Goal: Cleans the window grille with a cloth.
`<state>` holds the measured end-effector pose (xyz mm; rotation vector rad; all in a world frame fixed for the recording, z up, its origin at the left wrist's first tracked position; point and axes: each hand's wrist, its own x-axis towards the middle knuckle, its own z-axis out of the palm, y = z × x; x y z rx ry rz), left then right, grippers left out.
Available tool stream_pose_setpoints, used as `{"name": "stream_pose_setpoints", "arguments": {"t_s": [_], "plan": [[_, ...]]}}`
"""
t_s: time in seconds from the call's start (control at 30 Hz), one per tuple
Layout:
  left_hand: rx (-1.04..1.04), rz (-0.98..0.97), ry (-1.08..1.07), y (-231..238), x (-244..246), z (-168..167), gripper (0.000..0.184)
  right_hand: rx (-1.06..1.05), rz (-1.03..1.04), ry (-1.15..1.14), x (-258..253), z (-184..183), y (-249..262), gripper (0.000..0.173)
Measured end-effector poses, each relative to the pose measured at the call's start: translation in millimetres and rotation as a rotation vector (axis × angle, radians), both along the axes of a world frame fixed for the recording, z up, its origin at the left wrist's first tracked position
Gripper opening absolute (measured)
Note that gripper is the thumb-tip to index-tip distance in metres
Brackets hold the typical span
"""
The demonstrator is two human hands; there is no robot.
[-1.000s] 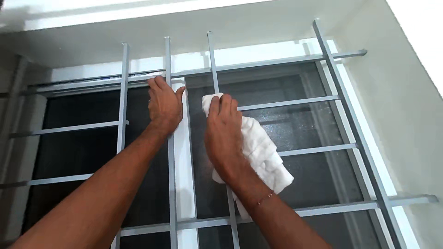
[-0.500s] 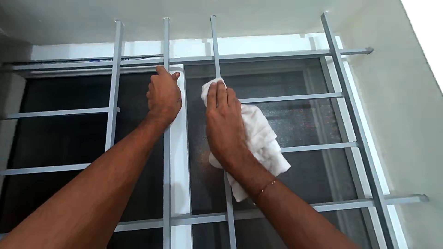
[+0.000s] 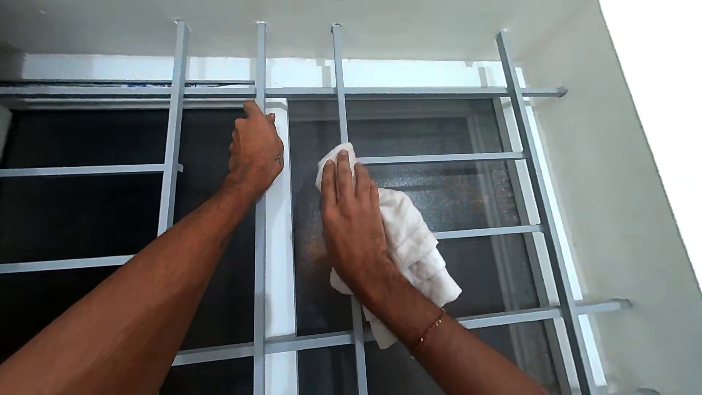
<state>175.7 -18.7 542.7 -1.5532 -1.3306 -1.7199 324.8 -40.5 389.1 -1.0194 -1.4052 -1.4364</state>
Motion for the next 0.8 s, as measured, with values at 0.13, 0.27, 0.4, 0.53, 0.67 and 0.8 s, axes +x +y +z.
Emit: {"name": "stream_pose_setpoints", "arguments": {"t_s": [0.13, 0.27, 0.4, 0.53, 0.67, 0.8], "plan": [[0.004, -0.074, 0.007, 1.8, -6.8, 3.3, 0.042, 0.042, 0.0, -0.007, -2.6, 42.0, 7.0, 0.054], [0.043, -0.323, -0.065, 18.8, -8.4, 8.8, 0.041, 0.135, -0.054, -0.01, -8.5, 103.4, 10.9, 0.044], [0.067, -0.449, -0.1, 24.2, -9.6, 7.3, 0.039, 0.202, -0.045, 0.042, -7.9, 162.3, 11.4, 0.043], [0.099, -0.408, -0.091, 25.3, -10.1, 5.7, 0.039, 0.216, -0.062, 0.087, -10.6, 203.1, 11.8, 0.038], [0.11, -0.343, -0.061, 16.6, -6.6, 0.1, 0.039, 0.163, -0.047, 0.102, -9.5, 235.9, 8.9, 0.041], [0.12, -0.273, -0.037, 11.1, -5.0, -2.2, 0.039, 0.139, 0.123, 0.122, -0.2, 262.5, 9.6, 0.054]]}}
